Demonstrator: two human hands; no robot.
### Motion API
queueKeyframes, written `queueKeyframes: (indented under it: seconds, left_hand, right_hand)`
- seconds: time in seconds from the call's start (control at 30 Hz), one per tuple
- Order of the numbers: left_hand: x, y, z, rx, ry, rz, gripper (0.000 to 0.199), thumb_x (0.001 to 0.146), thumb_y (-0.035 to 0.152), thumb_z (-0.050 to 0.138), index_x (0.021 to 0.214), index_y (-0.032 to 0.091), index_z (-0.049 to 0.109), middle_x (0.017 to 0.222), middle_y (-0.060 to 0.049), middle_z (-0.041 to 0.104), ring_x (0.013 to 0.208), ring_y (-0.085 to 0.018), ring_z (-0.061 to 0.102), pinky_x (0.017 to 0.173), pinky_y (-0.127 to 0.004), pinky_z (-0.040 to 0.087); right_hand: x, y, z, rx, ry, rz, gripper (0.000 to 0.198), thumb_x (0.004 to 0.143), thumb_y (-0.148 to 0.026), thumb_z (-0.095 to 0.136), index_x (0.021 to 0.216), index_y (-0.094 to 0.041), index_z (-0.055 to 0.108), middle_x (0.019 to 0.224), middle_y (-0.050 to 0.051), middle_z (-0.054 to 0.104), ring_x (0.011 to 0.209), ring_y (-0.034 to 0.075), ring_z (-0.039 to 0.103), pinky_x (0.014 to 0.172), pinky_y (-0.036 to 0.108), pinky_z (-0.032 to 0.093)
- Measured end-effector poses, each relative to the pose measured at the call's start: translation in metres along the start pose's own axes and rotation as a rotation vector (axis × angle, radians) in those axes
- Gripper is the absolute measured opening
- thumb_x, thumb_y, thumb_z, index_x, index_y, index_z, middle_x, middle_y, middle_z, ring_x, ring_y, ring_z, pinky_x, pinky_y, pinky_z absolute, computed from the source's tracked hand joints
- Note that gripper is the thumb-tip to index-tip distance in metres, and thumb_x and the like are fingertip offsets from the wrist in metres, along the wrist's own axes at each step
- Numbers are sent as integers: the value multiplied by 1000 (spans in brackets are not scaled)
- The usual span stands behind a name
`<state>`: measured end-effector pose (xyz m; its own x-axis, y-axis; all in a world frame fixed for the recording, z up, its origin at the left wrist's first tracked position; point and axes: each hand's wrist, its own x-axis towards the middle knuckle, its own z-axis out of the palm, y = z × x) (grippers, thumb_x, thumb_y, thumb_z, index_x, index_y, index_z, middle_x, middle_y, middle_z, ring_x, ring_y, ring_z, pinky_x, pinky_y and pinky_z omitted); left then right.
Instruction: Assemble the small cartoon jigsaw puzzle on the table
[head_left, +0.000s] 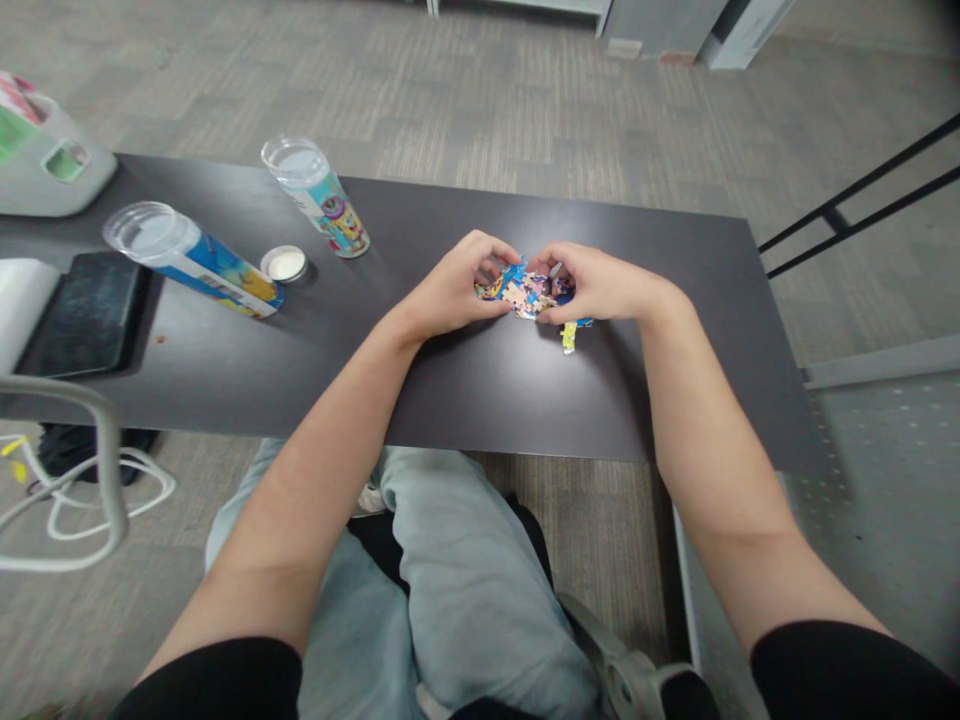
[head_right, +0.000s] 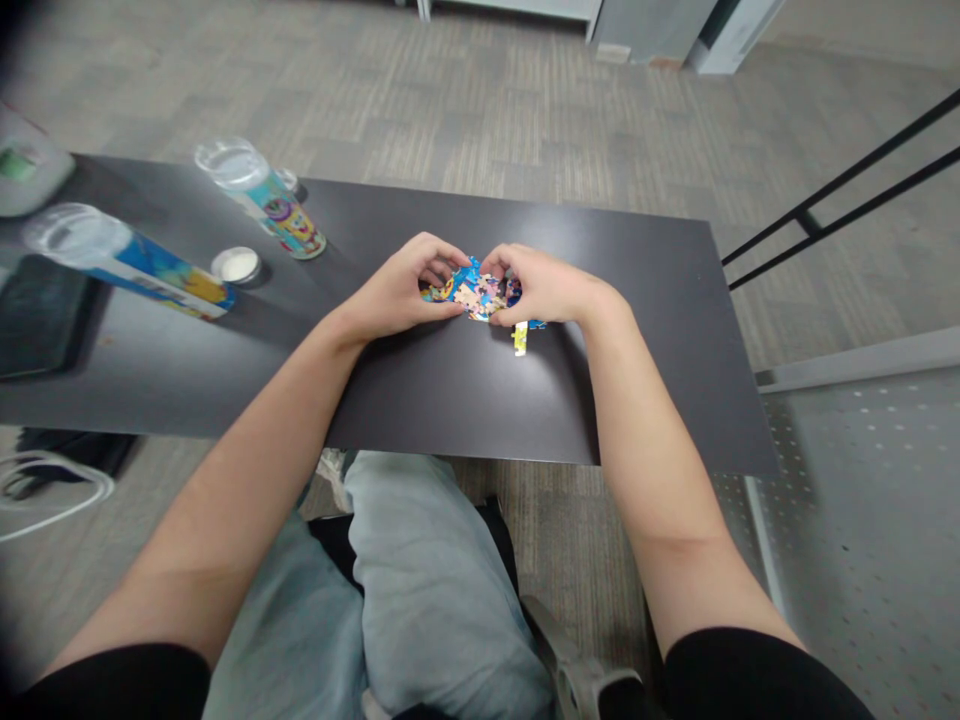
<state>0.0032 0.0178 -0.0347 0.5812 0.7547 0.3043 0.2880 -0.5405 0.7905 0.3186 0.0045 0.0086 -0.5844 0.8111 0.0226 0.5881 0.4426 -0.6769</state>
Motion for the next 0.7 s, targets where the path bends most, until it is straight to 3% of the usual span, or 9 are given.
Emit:
queueKeyframes:
  seconds: [0.2, 0.3, 0.4, 0.47, 0.57, 0.63, 0.7]
  left_hand:
    - [2, -1, 7, -88, 33, 47, 64, 87, 25, 95, 149, 25, 80, 152, -12, 79, 123, -26, 82, 105, -39, 71]
    - [4, 0, 8, -190, 29, 64, 64, 92, 35, 99, 151, 24, 77, 153, -13, 82, 121, -27, 85, 106, -41, 72]
    - [4, 2, 6, -213, 21, 45, 69, 97, 49, 102, 156, 25, 76, 147, -12, 86, 122, -29, 87, 106, -43, 71]
    - [3, 6, 2, -113, 39, 49, 72, 98, 57, 104, 157, 26, 77, 147, -13, 86, 132, -33, 85, 115, -48, 68]
    - [-1, 14, -2, 169, 48, 22, 88, 93, 67, 111, 163, 28, 78, 168, -17, 81, 158, -44, 75, 135, -59, 55]
    - [-3, 18, -2, 300, 9, -21, 102, 89, 74, 114, 172, 28, 75, 181, -20, 74, 169, -50, 67, 141, -63, 46]
    - [-3, 18, 1, 352, -42, -38, 103, 92, 75, 112, 175, 29, 73, 186, -20, 72, 173, -51, 63, 143, -63, 41]
  right_hand:
    - [6, 8, 8, 3, 45, -100, 75, 73, -40, 107, 144, -31, 84, 135, 11, 82, 122, 43, 78, 118, 67, 72]
    - [10, 11, 16, 22, 99, -137, 75, 72, -36, 106, 144, -31, 84, 137, 11, 78, 125, 42, 76, 122, 67, 70]
    - [14, 12, 23, 99, 143, -140, 68, 77, -35, 104, 142, -32, 82, 135, 9, 75, 116, 38, 75, 116, 64, 71]
    - [17, 12, 26, 174, 177, -130, 64, 82, -37, 103, 141, -33, 80, 129, 7, 75, 109, 35, 74, 110, 60, 72]
    - [22, 13, 28, 265, 234, -122, 67, 87, -42, 103, 149, -34, 78, 124, 6, 77, 105, 32, 75, 100, 53, 72]
    - [24, 14, 27, 313, 259, -112, 73, 88, -48, 104, 155, -35, 77, 128, 6, 78, 106, 31, 76, 93, 49, 72]
    - [24, 13, 24, 335, 280, -103, 74, 89, -57, 106, 153, -36, 78, 133, 7, 79, 112, 32, 77, 92, 47, 73]
